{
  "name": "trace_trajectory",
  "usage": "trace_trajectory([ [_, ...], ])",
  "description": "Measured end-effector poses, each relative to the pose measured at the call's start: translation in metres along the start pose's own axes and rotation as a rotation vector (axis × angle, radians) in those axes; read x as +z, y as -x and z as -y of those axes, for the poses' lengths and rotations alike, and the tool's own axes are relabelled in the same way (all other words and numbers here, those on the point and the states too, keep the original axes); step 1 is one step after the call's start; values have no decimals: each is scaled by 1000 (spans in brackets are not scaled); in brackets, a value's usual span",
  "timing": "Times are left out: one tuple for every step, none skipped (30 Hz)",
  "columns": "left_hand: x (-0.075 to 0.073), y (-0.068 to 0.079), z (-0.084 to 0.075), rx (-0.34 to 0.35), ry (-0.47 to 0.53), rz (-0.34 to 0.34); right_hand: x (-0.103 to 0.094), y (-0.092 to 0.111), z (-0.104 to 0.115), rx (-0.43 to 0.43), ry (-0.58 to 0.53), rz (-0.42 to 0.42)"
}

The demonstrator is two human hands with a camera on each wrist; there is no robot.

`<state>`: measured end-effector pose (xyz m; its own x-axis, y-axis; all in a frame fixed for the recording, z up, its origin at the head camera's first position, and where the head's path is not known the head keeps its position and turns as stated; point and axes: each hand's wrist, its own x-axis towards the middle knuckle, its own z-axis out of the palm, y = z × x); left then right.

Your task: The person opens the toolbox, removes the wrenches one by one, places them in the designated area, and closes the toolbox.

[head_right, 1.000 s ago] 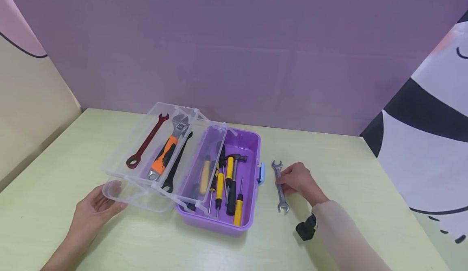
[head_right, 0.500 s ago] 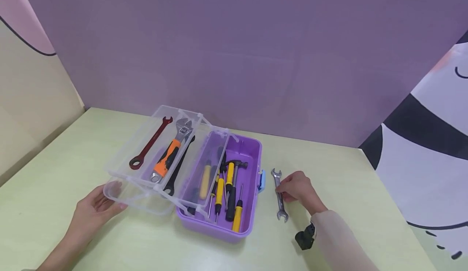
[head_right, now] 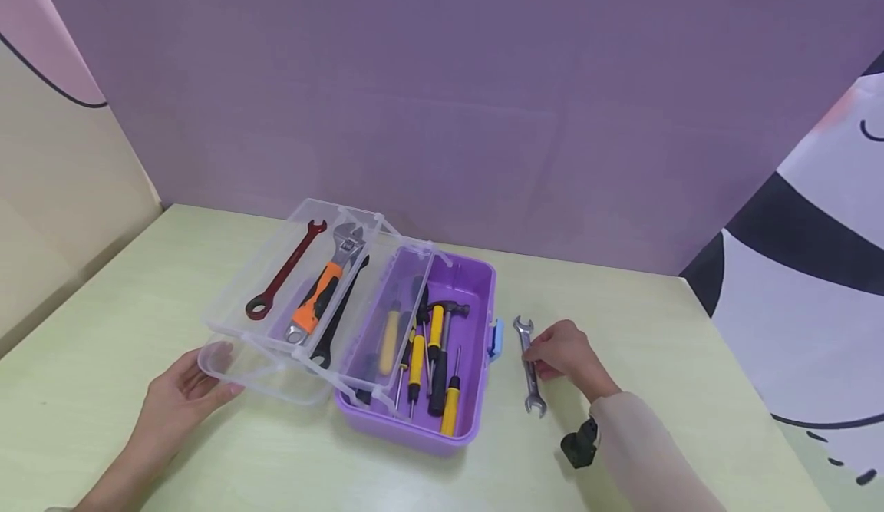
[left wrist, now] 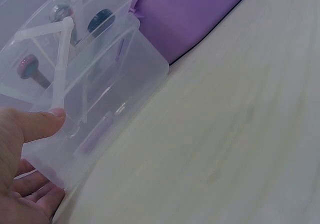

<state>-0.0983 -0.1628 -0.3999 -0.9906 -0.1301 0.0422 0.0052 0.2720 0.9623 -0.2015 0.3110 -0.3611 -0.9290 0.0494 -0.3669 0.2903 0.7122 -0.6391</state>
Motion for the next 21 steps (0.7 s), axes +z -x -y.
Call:
trace_trajectory([
  [0, 0, 0, 2, 1, 0, 0, 0, 0, 0, 0, 1],
  [0, 0, 0, 2, -2, 1, -1, 0, 1, -4, 2, 3],
  [0, 0, 0, 0, -6, 3, -1, 1, 1, -7, 5, 4],
  [0, 0, -1, -2, -13, 4, -2, 1, 2, -10, 8, 8],
  [-1, 0, -1, -7, -20, 6, -3, 2, 3, -15, 12, 11],
  [-1, 0, -1, -11, -29, 7, -3, 3, 3, -21, 15, 17],
  [-1, 0, -1, -17, -36, 7, -4, 3, 4, -26, 20, 23],
  [-1, 0, -1, -21, -45, 7, -5, 3, 5, -33, 20, 27],
  [-1, 0, -1, -27, -48, 6, -6, 4, 5, -39, 22, 33],
  [-1, 0, -1, -30, -52, 6, -7, 4, 5, -43, 22, 37],
  [-1, 0, -1, -32, -54, 6, -8, 5, 6, -48, 22, 40],
  [-1, 0, -1, -34, -56, 6, -9, 5, 6, -53, 21, 43],
  [-1, 0, -1, -37, -53, 8, -10, 6, 7, -61, 22, 44],
  [-1, 0, -2, -37, -49, 8, -11, 6, 8, -67, 22, 46],
  [-1, 0, -2, -38, -49, 8, -12, 7, 9, -74, 22, 48],
  [-1, 0, -2, -39, -50, 8, -14, 7, 11, -81, 20, 49],
  [-1, 0, -2, -41, -52, 9, -15, 8, 12, -91, 20, 49],
  [-1, 0, -2, -44, -53, 10, -16, 8, 14, -101, 21, 50],
  [-1, 0, -2, -45, -55, 10, -18, 8, 15, -109, 21, 49],
  [-1, 0, -2, -45, -57, 11, -19, 9, 17, -116, 22, 50],
  [-1, 0, -2, -47, -63, 12, -20, 9, 18, -123, 24, 51],
])
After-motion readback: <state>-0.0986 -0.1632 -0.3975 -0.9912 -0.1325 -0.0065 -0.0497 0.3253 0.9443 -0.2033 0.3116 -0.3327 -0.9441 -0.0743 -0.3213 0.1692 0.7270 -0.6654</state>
